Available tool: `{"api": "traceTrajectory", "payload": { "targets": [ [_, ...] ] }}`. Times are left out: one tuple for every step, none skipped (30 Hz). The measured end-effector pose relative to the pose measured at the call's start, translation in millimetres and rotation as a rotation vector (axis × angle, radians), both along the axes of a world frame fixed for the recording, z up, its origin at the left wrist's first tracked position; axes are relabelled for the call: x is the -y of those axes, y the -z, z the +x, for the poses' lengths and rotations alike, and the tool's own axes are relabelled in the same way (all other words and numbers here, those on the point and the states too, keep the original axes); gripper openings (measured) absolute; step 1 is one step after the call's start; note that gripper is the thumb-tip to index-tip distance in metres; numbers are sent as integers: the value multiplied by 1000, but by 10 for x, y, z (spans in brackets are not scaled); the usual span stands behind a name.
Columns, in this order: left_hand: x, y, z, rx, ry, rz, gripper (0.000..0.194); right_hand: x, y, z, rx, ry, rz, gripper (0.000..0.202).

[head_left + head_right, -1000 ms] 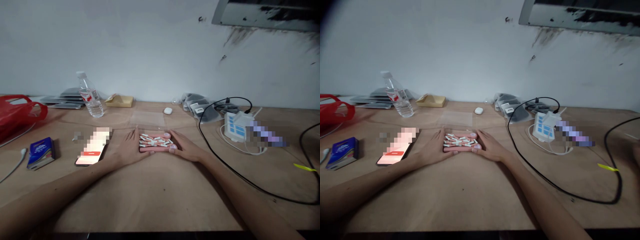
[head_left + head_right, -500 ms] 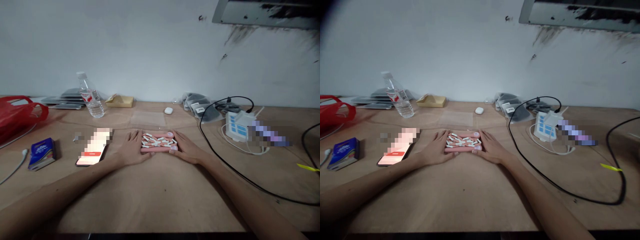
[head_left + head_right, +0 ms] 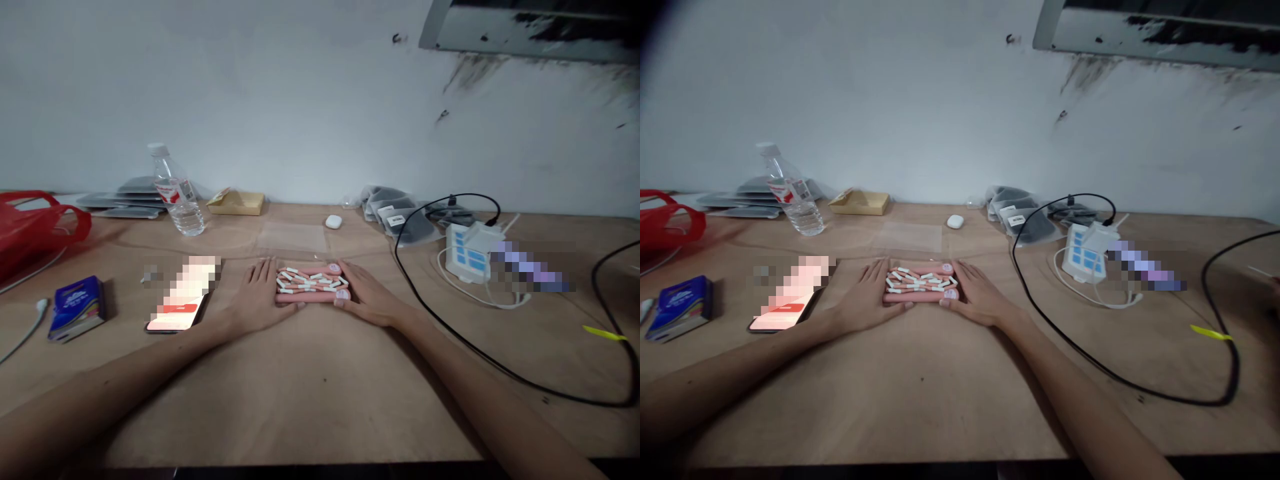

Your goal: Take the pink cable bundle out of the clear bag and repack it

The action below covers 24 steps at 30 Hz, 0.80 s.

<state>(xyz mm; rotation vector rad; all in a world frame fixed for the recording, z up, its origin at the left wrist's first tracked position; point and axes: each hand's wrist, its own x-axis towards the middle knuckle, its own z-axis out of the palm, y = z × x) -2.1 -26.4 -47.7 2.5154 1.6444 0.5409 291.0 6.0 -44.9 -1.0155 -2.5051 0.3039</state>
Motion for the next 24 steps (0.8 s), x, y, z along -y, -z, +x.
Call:
{"api": "traceTrajectory", "payload": {
  "targets": [
    [1, -9, -6, 25, 7, -6, 90, 1, 1, -5, -7, 4, 0, 91],
    [2, -17, -10, 61, 15, -16, 92, 1, 5, -11, -10, 7, 1, 94],
    [5, -25, -13, 106, 21, -27, 95, 0, 13, -18, -10, 6, 4, 96],
    [9, -33, -12, 156, 24, -35, 98, -2, 22, -26, -6, -3, 9, 97],
    [13, -43, -5, 200, 30, -37, 100, -4, 30, -36, 0, -17, 15, 97],
    [16, -55, 8, 230, 44, -30, 101, -4, 36, -46, 7, -36, 20, 96],
    [18, -71, 30, 237, 70, -12, 100, -3, 39, -56, 13, -54, 25, 94],
    [16, -92, 58, 218, 109, 15, 97, -1, 37, -64, 16, -69, 30, 92],
    [12, -117, 93, 180, 159, 46, 93, 4, 29, -71, 18, -77, 35, 89],
    [5, -145, 133, 131, 214, 69, 89, 11, 17, -75, 16, -77, 43, 87],
    [-4, -175, 175, 77, 265, 81, 83, 20, 0, -78, 12, -74, 53, 84],
    [-16, -204, 216, 25, 306, 84, 77, 30, -19, -79, 5, -71, 63, 81],
    [-28, -231, 254, -23, 331, 78, 72, 40, -39, -80, -4, -70, 73, 78],
    [-40, -252, 285, -65, 344, 69, 67, 49, -57, -80, -12, -72, 78, 76],
    [-51, -268, 309, -100, 344, 62, 63, 56, -70, -81, -21, -75, 78, 74],
    [-60, -279, 325, -128, 336, 62, 60, 59, -77, -81, -29, -78, 74, 70],
    [-68, -284, 334, -150, 326, 66, 58, 60, -77, -81, -37, -78, 69, 67],
    [-73, -285, 336, -168, 318, 68, 57, 57, -71, -80, -45, -76, 64, 64],
    [-76, -283, 334, -183, 313, 66, 57, 52, -60, -77, -54, -72, 61, 60],
    [-78, -278, 329, -191, 304, 65, 59, 45, -45, -73, -67, -66, 62, 58],
    [-79, -270, 324, -191, 293, 61, 62, 37, -31, -66, -85, -58, 67, 57],
    [-80, -258, 319, -178, 272, 56, 65, 29, -17, -58, -105, -48, 72, 56],
    [-82, -242, 314, -152, 236, 51, 66, 22, -4, -49, -128, -36, 76, 56],
    [-86, -223, 310, -117, 187, 47, 66, 15, 6, -40, -151, -24, 78, 55]
  ]
}}
